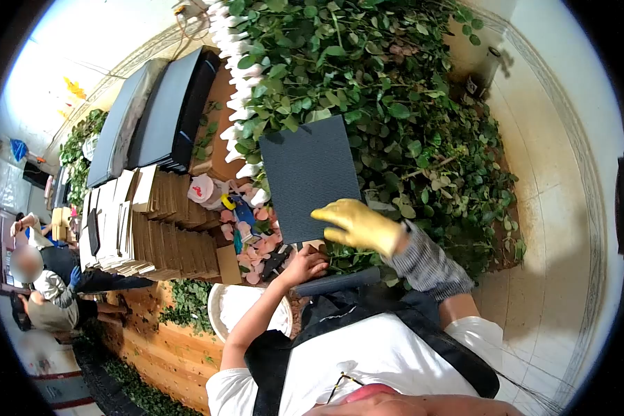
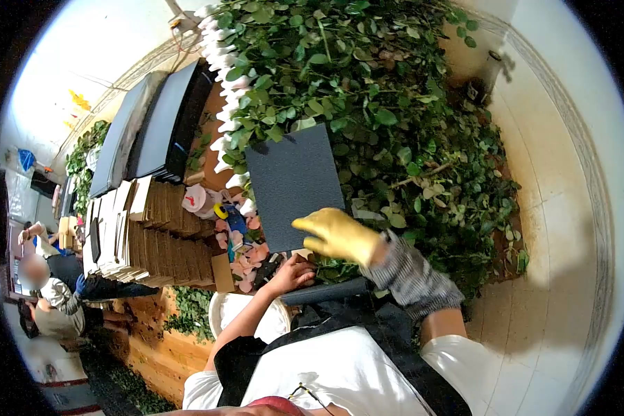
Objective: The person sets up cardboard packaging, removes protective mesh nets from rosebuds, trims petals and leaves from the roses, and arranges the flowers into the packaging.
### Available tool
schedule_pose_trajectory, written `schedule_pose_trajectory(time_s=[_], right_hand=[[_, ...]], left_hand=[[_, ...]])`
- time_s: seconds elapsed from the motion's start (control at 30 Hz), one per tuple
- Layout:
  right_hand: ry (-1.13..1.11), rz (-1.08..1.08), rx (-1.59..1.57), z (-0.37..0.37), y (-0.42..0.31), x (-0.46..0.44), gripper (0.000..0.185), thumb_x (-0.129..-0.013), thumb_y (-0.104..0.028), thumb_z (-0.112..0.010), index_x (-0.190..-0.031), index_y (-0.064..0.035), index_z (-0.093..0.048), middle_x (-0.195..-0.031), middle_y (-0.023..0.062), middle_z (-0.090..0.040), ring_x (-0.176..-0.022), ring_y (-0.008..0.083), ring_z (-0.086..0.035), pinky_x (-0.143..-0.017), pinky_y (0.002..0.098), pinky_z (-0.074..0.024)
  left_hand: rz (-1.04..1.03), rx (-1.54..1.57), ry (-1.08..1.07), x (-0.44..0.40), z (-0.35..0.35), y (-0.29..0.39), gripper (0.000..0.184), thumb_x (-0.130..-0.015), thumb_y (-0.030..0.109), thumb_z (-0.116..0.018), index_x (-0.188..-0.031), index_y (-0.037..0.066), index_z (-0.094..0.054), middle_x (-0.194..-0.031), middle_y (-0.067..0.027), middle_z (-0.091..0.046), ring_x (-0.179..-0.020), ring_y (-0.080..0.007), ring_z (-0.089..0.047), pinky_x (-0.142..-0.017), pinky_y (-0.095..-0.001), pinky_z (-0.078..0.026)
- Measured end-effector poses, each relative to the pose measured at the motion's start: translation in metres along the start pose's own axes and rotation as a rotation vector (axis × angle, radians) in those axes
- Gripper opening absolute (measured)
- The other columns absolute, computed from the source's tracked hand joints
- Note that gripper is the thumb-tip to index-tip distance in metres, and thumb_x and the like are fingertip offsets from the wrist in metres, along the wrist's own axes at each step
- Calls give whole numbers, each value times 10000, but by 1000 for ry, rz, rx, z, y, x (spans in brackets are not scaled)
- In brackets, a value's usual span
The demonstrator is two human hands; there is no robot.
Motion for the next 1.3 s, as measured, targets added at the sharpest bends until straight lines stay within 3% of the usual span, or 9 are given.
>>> schedule_pose_trajectory(time_s=[0.17,0.3,0.43,0.5,0.67,0.83,1.07,1.17,1.3], right_hand=[[-698,-569,-542,-100,178,-18,545,-1042,-501,-392,-1298,-85,-634,-1287,83,-652,-1173,204,-577,-1021,349,-452],[-710,-328,-328,-71,159,-36,480,-997,-406,-593,-1359,-92,-572,-1339,100,-616,-1138,205,-608,-994,359,-481],[140,163,-225,87,61,-110,435,-973,-268,-633,-1367,-98,-560,-1384,124,-589,-1226,242,-591,-1073,375,-453],[473,14,51,156,59,-127,390,-949,-182,-619,-1320,-70,-574,-1260,143,-651,-1194,269,-603,-1042,390,-464],[394,-208,922,146,194,-181,203,-833,-7,-632,-1024,-55,-682,-759,108,-661,-678,277,-652,-641,412,-547],[791,234,901,179,33,-134,244,-860,-78,-572,-1075,-68,-685,-850,108,-711,-797,264,-678,-857,379,-529],[773,-79,828,221,55,-52,347,-707,104,-689,-1009,-67,-698,-962,125,-721,-945,295,-676,-1024,462,-473],[370,-396,769,199,127,-35,555,-593,21,-830,-1104,-111,-657,-890,87,-667,-906,295,-649,-1104,437,-423],[891,-158,558,243,106,18,559,-619,53,-810,-1135,-76,-639,-1058,116,-662,-1033,309,-624,-1087,439,-437]], left_hand=[[-39,-46,-29,-7,-1,4,225,-822,158,-748,-1027,84,-697,-1032,-142,-570,-1013,-339,-571,-863,-411,-498],[-47,-78,71,-2,-4,1,258,-787,154,-769,-1021,101,-675,-1073,-146,-544,-1035,-367,-548,-905,-428,-476],[-49,-7,73,-1,-10,-6,271,-810,144,-751,-1069,104,-681,-1107,-151,-548,-1053,-362,-544,-932,-424,-470],[-55,-27,75,-1,-5,3,263,-831,131,-742,-1083,91,-678,-1087,-152,-528,-1051,-355,-539,-926,-417,-460],[-61,-66,67,-3,0,8,304,-804,132,-756,-1096,102,-678,-1109,-164,-557,-1059,-376,-565,-921,-429,-488],[-65,-60,64,-3,1,12,306,-803,117,-762,-1096,72,-686,-1090,-168,-558,-1035,-368,-578,-902,-425,-496],[-61,-33,90,0,-7,-3,301,-801,113,-751,-1093,82,-682,-1075,-179,-555,-1047,-371,-559,-912,-443,-480],[-34,-18,47,-4,-6,-1,305,-795,111,-767,-1086,78,-681,-1073,-176,-557,-1040,-362,-569,-910,-438,-482],[-88,-80,67,-3,-7,-1,291,-820,133,-768,-1091,74,-682,-1104,-164,-553,-1048,-357,-569,-919,-418,-485]])
Point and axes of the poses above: each hand's wrist, its own x-axis away from the middle knuckle, its own z-axis out of the back of the hand, y = z × x, the point moved 9 cm from there along -x, towards the middle knuckle
